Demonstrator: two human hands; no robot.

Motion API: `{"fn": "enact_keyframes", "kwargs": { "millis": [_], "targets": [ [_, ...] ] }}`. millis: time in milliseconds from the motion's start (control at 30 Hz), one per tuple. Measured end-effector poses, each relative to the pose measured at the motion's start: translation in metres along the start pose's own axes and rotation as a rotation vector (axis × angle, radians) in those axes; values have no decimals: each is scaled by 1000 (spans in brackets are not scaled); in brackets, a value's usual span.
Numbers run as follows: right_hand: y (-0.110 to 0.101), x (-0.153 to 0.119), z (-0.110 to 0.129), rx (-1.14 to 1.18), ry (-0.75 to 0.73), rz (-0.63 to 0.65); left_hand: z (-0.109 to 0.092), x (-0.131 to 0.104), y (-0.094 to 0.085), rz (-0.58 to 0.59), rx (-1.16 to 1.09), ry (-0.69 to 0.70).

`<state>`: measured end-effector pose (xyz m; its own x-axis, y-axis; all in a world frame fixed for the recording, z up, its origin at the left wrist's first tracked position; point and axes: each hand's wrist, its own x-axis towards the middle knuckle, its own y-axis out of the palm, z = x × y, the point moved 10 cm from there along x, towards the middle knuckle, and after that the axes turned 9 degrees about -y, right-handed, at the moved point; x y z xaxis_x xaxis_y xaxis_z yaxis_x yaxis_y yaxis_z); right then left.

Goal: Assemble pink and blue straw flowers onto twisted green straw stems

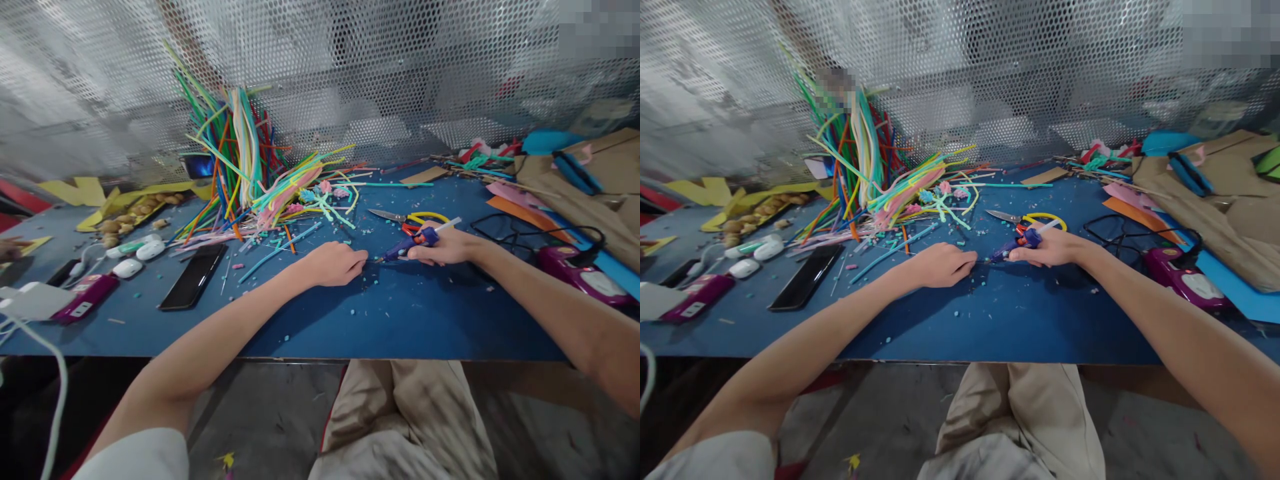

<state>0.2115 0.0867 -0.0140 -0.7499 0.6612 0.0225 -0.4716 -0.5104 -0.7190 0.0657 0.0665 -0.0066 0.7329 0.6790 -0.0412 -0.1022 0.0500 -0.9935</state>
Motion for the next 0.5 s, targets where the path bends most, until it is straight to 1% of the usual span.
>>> {"fn": "enact_keyframes", "kwargs": {
  "millis": [167,300,500],
  "targets": [
    [-1,0,2,-16,-8,-4,-1,0,-1,-14,-25,11],
    [-3,0,3,-25,-3,-27,-1,0,-1,-7,2,11],
    [-3,0,4,-41,5,-24,-1,0,-1,-2,24,16]
  ]
}}
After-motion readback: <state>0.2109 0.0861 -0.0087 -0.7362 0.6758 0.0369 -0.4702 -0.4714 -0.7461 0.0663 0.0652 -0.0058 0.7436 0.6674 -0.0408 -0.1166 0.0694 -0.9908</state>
